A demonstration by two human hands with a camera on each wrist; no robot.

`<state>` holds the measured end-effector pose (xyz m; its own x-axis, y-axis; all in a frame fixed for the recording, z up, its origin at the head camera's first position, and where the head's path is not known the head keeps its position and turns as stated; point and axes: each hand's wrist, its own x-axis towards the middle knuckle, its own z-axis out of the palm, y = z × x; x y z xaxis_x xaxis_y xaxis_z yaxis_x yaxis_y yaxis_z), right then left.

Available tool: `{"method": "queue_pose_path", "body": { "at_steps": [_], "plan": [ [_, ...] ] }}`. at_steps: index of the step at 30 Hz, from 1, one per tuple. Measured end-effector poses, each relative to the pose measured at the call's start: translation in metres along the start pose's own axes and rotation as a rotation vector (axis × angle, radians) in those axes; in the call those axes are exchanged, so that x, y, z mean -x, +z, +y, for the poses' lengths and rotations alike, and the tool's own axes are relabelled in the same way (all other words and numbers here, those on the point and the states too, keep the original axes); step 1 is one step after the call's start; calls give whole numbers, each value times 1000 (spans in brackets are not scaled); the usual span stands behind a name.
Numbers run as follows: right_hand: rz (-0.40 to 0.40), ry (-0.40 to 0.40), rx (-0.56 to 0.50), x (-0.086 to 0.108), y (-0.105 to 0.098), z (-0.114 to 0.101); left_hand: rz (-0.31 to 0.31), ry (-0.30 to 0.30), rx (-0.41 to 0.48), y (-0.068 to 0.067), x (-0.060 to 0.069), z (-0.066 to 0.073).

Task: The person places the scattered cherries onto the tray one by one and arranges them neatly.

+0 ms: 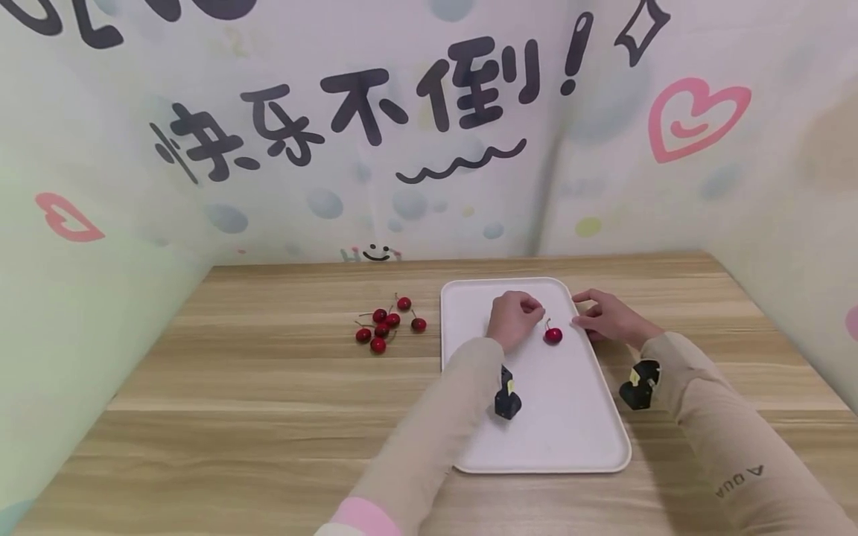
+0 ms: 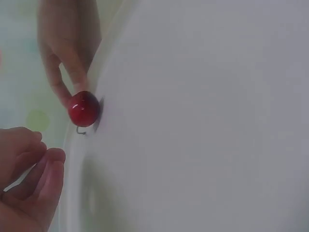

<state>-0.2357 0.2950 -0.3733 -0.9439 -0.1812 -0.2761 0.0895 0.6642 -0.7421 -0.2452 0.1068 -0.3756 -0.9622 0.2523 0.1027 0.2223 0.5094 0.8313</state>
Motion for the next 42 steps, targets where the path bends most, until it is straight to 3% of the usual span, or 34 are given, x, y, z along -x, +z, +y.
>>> {"method": "queue_pose_path", "body": {
  "at_steps": [11, 18, 27, 31, 36, 42],
  "plan": [
    [10, -8, -14, 1, -1, 3, -178, 134, -66, -42, 6, 6],
    [14, -22, -35, 0, 1, 4, -249, 136, -101, -77, 14, -5],
    [14, -19, -32, 1, 1, 4, -190, 65, -104, -119, 26, -33],
    [10, -37, -54, -1, 1, 8, -157, 37, -100, -131, 30, -47],
    [0, -70, -71, -2, 0, 10, -108, 46, -113, -146, 32, -65],
    [14, -34, -41, 0, 1, 3, -78, 21, -142, -163, 40, -82]
  ]
}}
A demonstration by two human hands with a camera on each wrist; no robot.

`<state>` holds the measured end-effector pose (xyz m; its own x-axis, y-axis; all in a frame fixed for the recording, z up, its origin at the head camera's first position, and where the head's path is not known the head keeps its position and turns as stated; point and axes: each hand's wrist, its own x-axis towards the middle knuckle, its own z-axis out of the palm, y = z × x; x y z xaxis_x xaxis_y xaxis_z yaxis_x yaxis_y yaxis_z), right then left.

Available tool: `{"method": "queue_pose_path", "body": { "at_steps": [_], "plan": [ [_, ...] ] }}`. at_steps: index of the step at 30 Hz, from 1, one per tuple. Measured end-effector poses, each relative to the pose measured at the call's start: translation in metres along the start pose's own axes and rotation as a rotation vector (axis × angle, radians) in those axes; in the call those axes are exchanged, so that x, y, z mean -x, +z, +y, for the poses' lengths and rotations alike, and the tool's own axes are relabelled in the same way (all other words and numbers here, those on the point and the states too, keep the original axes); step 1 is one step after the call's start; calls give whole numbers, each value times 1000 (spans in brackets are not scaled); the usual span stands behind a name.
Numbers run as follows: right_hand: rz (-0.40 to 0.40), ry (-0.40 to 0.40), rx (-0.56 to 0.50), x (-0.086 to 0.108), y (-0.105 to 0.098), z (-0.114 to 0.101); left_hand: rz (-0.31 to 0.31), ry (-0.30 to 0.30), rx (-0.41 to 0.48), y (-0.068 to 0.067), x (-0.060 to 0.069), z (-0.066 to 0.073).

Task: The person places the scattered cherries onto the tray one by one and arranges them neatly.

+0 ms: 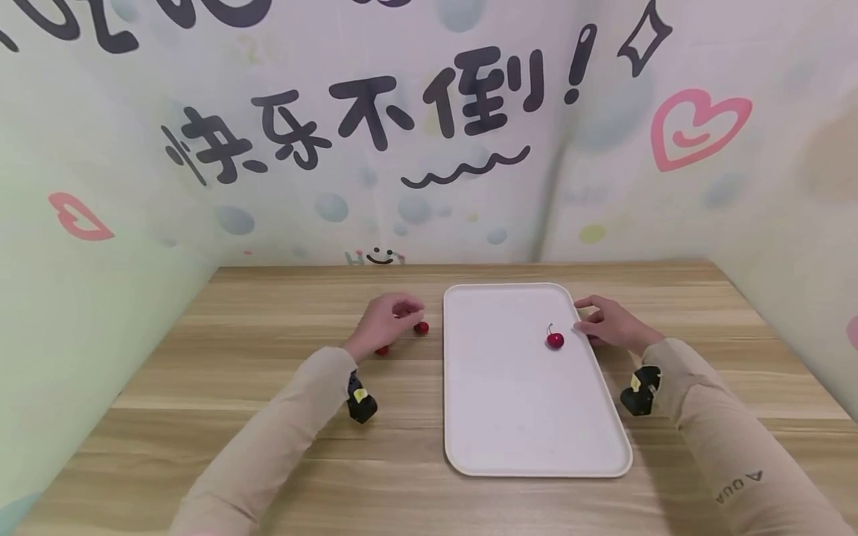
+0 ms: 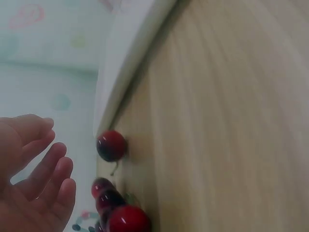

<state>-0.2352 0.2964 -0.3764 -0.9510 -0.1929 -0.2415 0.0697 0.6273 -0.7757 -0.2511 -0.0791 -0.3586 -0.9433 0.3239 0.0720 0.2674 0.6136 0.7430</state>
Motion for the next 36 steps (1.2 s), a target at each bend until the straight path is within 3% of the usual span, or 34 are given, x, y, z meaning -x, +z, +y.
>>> {"method": "queue_pose_path", "body": {
  "at_steps": [15, 25, 36],
  "plan": [
    [4, 10, 3, -1, 0, 4, -15, 34, -195, 0, 24, -21],
    [3, 5, -13, -2, 1, 3, 5, 86, -202, 0, 26, -33],
    [7, 19, 9, -3, 0, 3, -19, -21, -108, -2, 26, -36]
  ]
}}
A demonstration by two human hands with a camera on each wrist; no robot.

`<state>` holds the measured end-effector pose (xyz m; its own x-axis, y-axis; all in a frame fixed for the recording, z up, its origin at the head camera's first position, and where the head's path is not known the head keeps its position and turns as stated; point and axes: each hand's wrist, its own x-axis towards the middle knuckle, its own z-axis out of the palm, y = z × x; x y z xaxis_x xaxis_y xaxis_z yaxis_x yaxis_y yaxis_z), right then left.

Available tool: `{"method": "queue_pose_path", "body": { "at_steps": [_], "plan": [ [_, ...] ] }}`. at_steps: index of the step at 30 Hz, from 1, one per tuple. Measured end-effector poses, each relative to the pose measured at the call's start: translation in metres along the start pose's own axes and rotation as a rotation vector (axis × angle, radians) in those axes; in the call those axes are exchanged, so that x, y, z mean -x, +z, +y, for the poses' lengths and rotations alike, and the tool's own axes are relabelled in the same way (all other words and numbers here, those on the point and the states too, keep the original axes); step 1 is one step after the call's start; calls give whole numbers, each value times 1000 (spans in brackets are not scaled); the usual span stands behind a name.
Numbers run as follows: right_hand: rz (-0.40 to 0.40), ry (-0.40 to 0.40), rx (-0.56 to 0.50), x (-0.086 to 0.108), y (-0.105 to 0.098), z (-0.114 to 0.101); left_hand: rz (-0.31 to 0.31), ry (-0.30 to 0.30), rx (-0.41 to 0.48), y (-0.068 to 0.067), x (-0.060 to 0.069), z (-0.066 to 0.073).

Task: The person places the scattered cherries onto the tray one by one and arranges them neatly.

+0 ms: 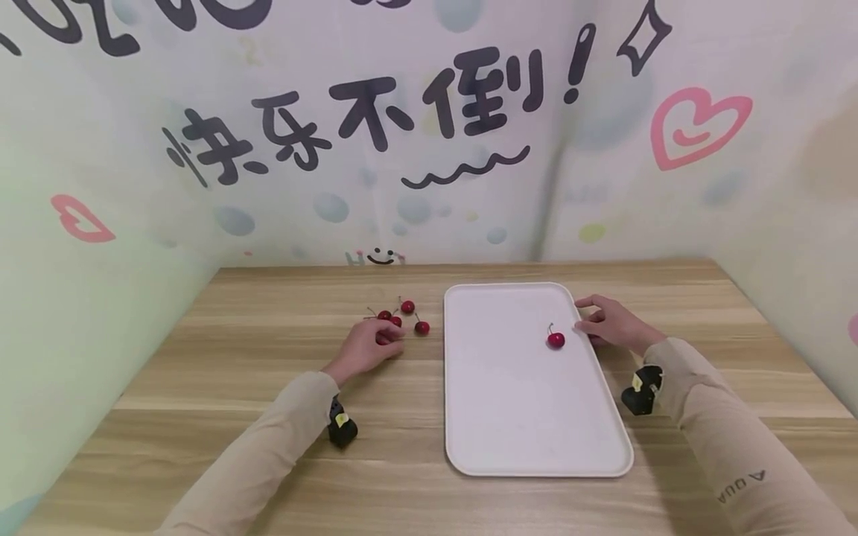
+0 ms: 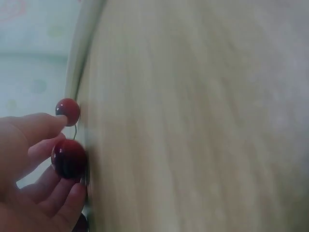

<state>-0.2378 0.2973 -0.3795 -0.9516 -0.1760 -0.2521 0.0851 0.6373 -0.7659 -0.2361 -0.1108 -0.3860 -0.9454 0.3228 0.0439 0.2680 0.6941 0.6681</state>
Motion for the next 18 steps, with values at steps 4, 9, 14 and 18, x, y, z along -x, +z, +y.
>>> {"method": "queue_pose_path", "body": {
  "at_steps": [4, 9, 14, 18],
  "plan": [
    [0, -1, -1, -1, 0, 1, 8, -37, 21, 0, -1, 0],
    [0, 8, -2, -1, 0, 1, 19, -57, 22, 3, 0, 2],
    [-3, 14, -5, 0, 1, 0, -3, -78, 36, 4, 1, 3],
    [-6, 5, -3, 0, 0, -1, -29, -97, 59, 4, 1, 4]
  ]
}}
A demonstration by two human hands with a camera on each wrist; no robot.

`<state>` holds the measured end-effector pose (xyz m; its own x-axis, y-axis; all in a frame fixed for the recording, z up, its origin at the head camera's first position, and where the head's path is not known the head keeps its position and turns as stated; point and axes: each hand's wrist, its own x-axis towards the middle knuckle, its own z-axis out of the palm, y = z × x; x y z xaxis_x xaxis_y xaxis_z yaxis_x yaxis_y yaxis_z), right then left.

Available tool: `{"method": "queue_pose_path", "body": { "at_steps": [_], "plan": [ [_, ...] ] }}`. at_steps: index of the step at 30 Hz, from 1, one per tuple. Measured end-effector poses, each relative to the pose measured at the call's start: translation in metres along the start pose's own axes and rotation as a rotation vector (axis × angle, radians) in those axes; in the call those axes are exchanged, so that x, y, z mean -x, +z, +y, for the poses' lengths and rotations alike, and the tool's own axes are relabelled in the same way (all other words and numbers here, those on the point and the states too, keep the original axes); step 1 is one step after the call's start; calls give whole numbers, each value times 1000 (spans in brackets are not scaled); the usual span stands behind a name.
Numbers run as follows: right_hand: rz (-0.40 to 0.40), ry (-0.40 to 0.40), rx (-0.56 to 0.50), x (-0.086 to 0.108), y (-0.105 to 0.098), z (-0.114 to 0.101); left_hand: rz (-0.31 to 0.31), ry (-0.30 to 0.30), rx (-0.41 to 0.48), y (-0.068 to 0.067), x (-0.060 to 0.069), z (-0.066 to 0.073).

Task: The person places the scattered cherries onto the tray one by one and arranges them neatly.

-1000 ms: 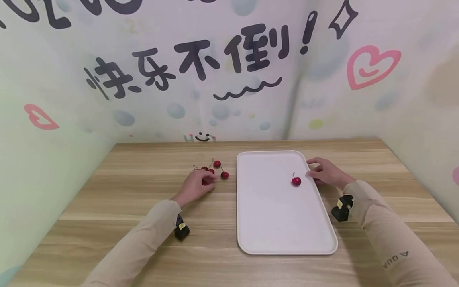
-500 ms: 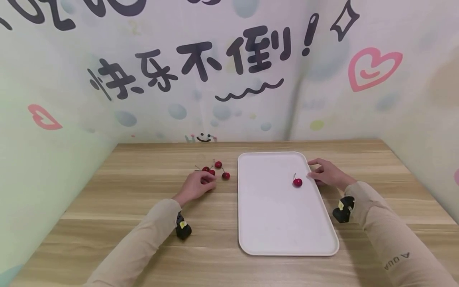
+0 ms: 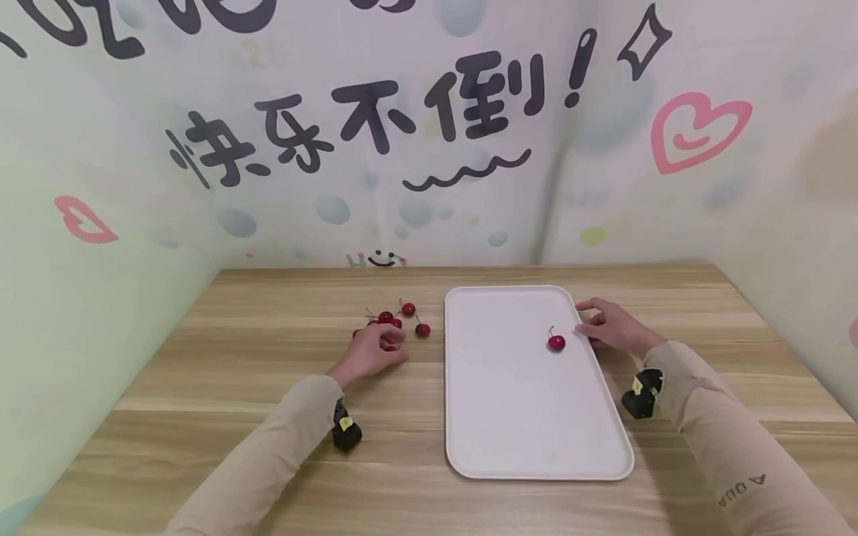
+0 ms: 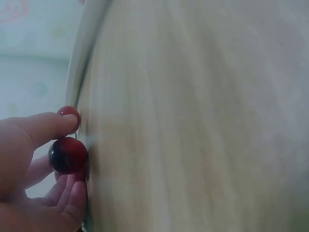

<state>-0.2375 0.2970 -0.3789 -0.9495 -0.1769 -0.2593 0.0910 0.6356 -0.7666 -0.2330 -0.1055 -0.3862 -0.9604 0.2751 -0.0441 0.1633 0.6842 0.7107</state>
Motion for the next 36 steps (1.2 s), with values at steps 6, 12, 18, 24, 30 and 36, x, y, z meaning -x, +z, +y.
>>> {"method": "queue_pose_path", "body": {
  "at_steps": [6, 12, 18, 24, 30, 36],
  "plan": [
    [-2, -9, -9, 0, 0, 0, -6, 10, -13, 1, -1, 0],
    [-6, -7, -23, 1, 0, 0, -7, -7, -25, 3, 0, 3],
    [-7, -9, -22, 1, 0, 0, 5, -6, -45, 4, 0, 4],
    [-9, -19, -27, 1, 1, 0, -5, 16, -72, 5, -1, 4],
    [-7, -24, -15, 1, 1, -1, -1, 36, -68, 4, -1, 3],
    [-1, -22, -11, 1, 1, 0, 17, 58, -38, 2, 1, 3]
  ]
}}
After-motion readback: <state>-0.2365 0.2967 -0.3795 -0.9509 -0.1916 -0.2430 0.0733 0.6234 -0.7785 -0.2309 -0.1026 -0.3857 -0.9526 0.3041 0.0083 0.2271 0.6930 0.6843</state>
